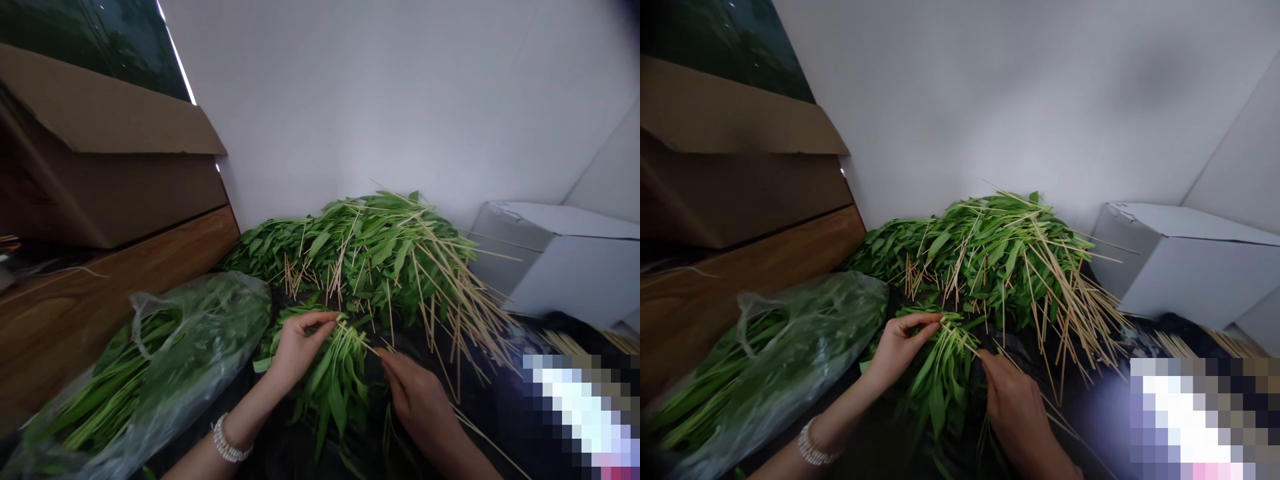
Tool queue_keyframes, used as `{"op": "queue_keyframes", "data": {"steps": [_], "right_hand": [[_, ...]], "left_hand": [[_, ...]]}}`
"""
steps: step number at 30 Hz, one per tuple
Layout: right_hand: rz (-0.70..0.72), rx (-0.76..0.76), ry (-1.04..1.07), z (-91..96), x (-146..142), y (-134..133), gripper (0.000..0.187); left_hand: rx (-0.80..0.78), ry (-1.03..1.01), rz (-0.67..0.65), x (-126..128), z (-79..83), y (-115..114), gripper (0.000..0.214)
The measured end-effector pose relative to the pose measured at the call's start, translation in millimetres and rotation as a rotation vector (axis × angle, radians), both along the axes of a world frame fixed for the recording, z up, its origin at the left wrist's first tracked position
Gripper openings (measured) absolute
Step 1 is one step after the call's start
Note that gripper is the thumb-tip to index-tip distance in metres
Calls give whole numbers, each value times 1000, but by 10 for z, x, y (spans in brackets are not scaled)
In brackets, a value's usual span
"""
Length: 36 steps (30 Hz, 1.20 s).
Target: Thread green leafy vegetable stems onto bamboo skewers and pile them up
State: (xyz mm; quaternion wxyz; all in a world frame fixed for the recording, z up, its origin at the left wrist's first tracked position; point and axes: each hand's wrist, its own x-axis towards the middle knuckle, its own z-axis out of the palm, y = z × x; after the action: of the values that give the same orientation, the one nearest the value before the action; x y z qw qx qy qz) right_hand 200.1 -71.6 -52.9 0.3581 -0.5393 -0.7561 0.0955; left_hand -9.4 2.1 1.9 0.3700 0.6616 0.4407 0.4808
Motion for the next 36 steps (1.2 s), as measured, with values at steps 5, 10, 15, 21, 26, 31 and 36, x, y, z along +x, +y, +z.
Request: {"op": "queue_keyframes", "data": {"steps": [5,10,15,21,26,31,36], "right_hand": [[26,40,60,17,-12,-3,35],[38,43,70,10,-10,-2,35],[24,49,20,-19,-16,-2,37],[29,58,-5,-53,-31,-7,39],[15,47,-40,-66,-35,-10,41],[28,47,-36,-27,-47,-21,41],[15,90,-63,-21,-53,-23,43]], "left_hand": [[-63,-59,-20,-10,2,13,26],[-134,-50,-50,-30,-3,39,20],[-164,-46,-66,-30,-5,39,20],[-195,-51,-99,-30,-11,27,21],[-235,-40,-115,-48,-28,47,23],[-236,-52,-116,-44,-21,40,22],[-267,-76,-132,-47,-33,46,25]]}}
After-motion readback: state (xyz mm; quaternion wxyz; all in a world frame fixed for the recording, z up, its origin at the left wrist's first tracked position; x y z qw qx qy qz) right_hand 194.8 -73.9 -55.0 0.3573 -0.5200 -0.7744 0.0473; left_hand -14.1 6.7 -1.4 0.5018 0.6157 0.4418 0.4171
